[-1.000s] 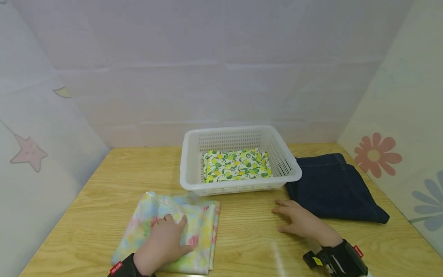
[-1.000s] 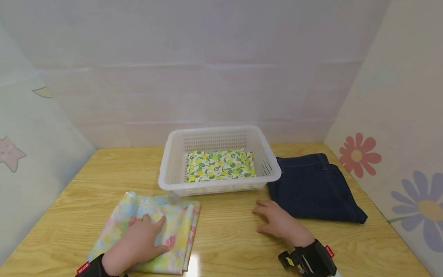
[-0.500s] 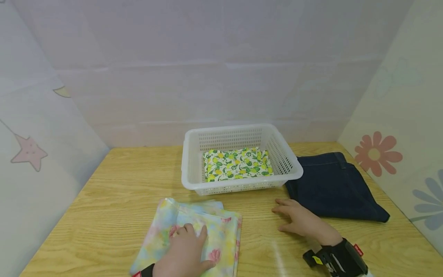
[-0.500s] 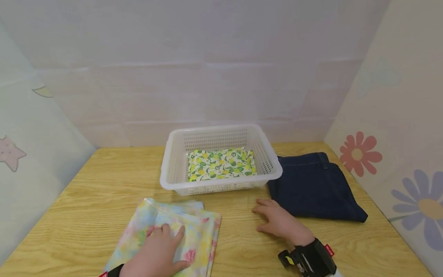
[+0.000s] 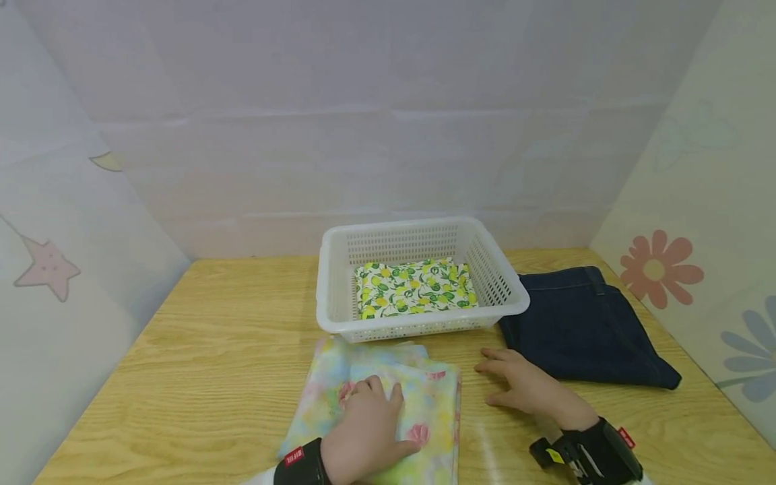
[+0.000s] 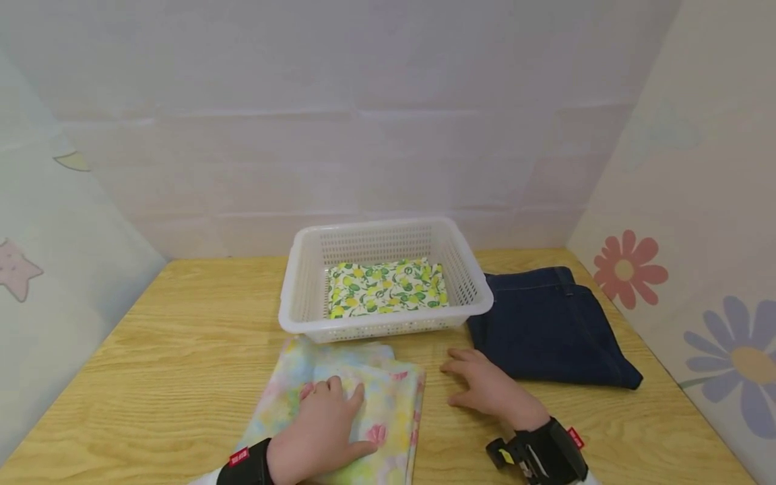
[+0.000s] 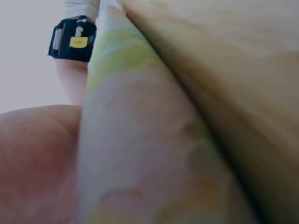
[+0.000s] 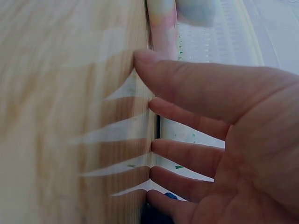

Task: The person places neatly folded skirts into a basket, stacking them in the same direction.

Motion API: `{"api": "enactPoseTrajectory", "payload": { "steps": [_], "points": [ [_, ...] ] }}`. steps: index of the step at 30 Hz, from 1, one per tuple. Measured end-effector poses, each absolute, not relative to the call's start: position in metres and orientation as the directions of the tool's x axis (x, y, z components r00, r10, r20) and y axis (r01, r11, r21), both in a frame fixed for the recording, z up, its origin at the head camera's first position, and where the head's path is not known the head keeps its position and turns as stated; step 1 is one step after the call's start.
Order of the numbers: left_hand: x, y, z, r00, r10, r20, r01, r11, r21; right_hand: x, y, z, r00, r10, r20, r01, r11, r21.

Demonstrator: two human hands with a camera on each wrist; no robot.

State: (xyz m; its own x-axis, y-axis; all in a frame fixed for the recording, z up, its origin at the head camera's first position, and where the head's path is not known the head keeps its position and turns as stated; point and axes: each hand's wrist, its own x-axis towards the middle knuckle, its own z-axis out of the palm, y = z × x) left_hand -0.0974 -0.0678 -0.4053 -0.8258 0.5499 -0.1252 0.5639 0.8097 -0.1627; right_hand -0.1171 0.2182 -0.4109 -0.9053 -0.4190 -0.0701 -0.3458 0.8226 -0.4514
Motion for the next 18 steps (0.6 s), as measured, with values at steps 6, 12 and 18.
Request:
{"api": "enactPoseTrajectory", "payload": {
  "steps": [6, 12, 18],
  "points": [
    [-0.1, -0.056, -0.403, -0.841, 0.522, -0.14, 0.54, 0.823, -0.178, -0.118, 0.217, -0.411, -0.906, -0.418, -0.067, -0.348, 0.825, -0.445],
    [-0.1, -0.051, -0.399, -0.841, 0.519, -0.155, 0.538, 0.832, -0.134, -0.117, 0.218, -0.41, -0.905, -0.417, -0.083, -0.338, 0.824, -0.455],
    [-0.1, -0.044, -0.401, -0.836, 0.525, -0.16, 0.547, 0.822, -0.158, -0.118, 0.219, -0.412, -0.902, -0.425, -0.077, -0.347, 0.82, -0.455]
  ]
}}
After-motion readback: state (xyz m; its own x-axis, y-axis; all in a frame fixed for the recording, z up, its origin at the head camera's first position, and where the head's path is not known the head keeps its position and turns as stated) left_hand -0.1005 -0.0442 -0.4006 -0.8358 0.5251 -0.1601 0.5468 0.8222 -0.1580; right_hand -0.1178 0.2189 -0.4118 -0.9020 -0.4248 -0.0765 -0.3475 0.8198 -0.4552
